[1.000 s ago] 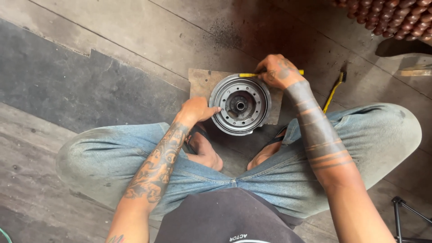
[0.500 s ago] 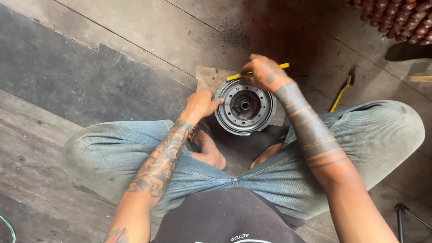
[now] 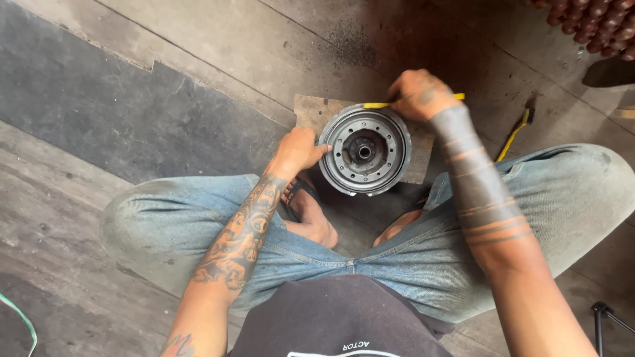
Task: Cleaning the outer edge of a metal pulley using a small yellow scraping tool while sitting on the floor.
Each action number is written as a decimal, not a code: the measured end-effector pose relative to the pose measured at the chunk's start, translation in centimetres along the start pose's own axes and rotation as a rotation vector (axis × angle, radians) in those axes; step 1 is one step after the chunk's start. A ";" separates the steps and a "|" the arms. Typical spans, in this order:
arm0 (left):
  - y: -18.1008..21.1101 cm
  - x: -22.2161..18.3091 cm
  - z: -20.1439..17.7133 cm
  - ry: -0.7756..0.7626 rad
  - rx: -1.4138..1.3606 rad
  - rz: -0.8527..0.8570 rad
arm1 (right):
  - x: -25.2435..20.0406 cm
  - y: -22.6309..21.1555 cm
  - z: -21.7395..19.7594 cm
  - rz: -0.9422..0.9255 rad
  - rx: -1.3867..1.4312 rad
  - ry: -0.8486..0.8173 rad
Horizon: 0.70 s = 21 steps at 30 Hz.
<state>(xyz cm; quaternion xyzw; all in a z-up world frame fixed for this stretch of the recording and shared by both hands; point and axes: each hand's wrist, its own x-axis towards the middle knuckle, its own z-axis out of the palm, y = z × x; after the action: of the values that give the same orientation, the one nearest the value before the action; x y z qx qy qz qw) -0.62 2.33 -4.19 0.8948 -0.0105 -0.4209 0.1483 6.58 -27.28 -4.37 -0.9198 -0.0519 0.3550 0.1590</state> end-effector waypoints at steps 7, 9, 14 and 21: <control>0.5 -0.5 -0.3 -0.036 -0.003 -0.021 | -0.4 -0.6 -0.1 -0.041 0.103 -0.049; 0.5 -0.7 -0.5 -0.007 -0.019 0.008 | -0.1 0.9 -0.6 0.079 0.065 -0.069; 0.6 -0.8 -0.5 -0.017 -0.031 0.006 | -2.1 -3.1 -1.7 -0.011 0.131 -0.083; 0.6 -1.0 -0.4 0.023 -0.043 0.011 | 0.0 0.1 -0.6 -0.069 0.013 0.009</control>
<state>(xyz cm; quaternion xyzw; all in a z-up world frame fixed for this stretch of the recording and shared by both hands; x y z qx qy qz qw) -0.87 2.00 -3.05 0.8961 -0.0049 -0.4099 0.1699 6.92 -27.53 -3.98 -0.9180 -0.0807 0.3455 0.1772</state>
